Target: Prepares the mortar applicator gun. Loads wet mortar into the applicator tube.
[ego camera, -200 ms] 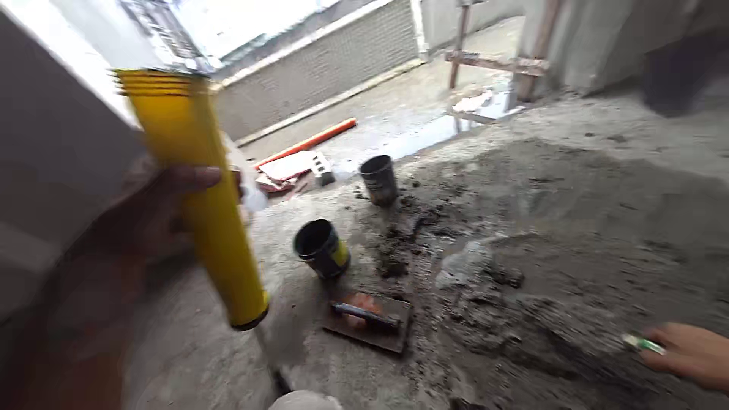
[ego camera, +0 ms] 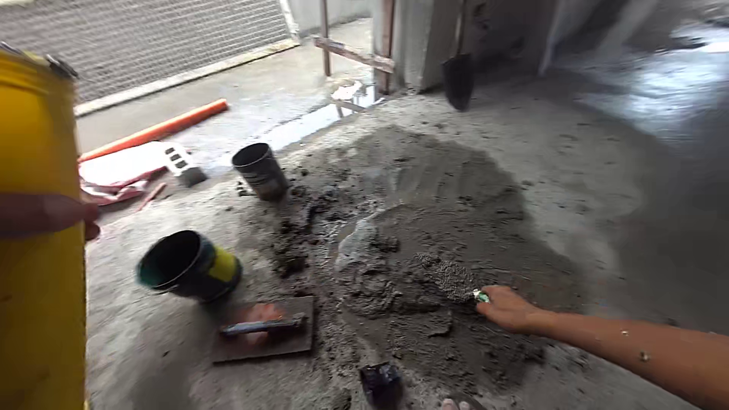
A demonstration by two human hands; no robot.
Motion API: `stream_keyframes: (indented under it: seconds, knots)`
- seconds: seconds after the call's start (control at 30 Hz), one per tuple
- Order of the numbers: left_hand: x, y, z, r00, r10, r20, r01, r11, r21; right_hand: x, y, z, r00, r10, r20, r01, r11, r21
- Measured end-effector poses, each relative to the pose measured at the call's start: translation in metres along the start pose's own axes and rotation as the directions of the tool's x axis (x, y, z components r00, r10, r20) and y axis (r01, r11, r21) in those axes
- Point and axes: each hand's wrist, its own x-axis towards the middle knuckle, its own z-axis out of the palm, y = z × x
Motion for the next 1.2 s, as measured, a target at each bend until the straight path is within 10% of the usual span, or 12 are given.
stream_keyframes:
  seconds: [0.2, 0.57, 0.83, 1.2]
  knots:
    - [-0.026, 0.022, 0.142, 0.944, -0.088, 0.316, 0.050, 0.991, 0.127, -0.036, 0.043, 0.067, 0.966, 0.257, -0.030, -0.250, 0.957, 0.146]
    - [-0.028, -0.037, 0.245, 0.816, -0.121, 0.566, -0.009, 0.975, 0.222, 0.054, -0.149, 0.071, 0.992, 0.025, 0.122, -0.071, 0.918, 0.390]
    - [-0.011, -0.051, 0.257, 0.769, -0.128, 0.627, 0.003, 0.981, 0.196, 0.026, -0.129, -0.087, 0.962, -0.236, 0.135, 0.231, 0.972, 0.052]
    - [-0.007, -0.030, 0.235, 0.779, -0.029, 0.627, -0.022, 0.997, 0.074, -0.108, -0.180, -0.271, 0.941, -0.237, 0.240, 0.278, 0.948, -0.157]
